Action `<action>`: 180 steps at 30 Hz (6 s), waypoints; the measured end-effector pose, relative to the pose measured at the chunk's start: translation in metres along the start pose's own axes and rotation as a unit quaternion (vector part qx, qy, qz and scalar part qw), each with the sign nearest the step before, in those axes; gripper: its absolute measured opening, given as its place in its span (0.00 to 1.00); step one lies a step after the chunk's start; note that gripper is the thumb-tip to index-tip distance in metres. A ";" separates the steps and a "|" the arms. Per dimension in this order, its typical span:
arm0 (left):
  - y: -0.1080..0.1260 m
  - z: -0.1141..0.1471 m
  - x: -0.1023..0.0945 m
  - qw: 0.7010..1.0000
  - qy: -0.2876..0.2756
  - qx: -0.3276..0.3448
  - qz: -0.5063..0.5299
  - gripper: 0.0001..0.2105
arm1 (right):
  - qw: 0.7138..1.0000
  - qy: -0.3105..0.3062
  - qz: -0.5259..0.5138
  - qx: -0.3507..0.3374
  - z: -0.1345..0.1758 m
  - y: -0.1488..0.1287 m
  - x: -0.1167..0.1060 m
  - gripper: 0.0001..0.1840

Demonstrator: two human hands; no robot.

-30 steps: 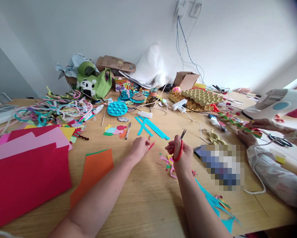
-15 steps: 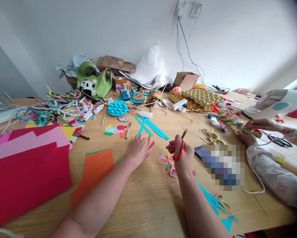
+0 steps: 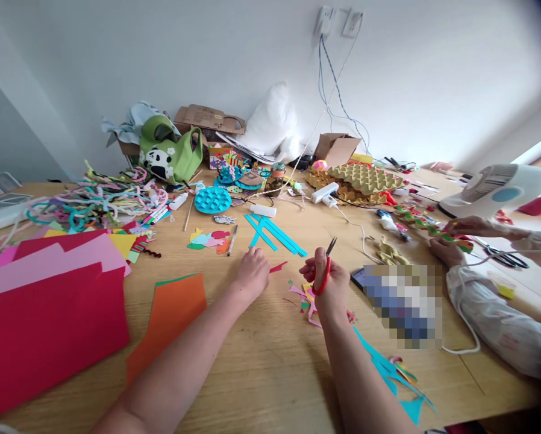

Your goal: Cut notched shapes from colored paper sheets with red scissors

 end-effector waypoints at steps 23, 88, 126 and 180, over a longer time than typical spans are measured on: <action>0.003 -0.024 -0.008 0.995 -0.013 0.100 0.003 0.10 | 0.999 0.019 -0.004 -0.025 -0.006 0.007 -0.004 0.26; -0.052 0.041 -0.061 0.982 -0.183 -0.006 0.043 0.09 | 0.993 -0.034 0.084 -0.070 -0.002 0.010 0.000 0.22; -0.067 0.087 -0.035 0.575 0.030 -0.269 0.772 0.13 | 0.904 -0.424 -0.001 0.046 0.064 0.015 0.061 0.10; -0.061 0.133 -0.039 0.945 0.289 0.002 0.153 0.05 | 0.921 -0.205 0.327 -0.058 0.028 0.046 0.054 0.10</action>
Point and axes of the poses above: each hand's wrist, its own z-axis away from the middle knuckle, its own x-axis out of the palm, y = z × x, the point moved 2 cm from there along -z, towards the middle knuckle, and after that the axes turned 4 degrees about -x, right-handed, at the moved point
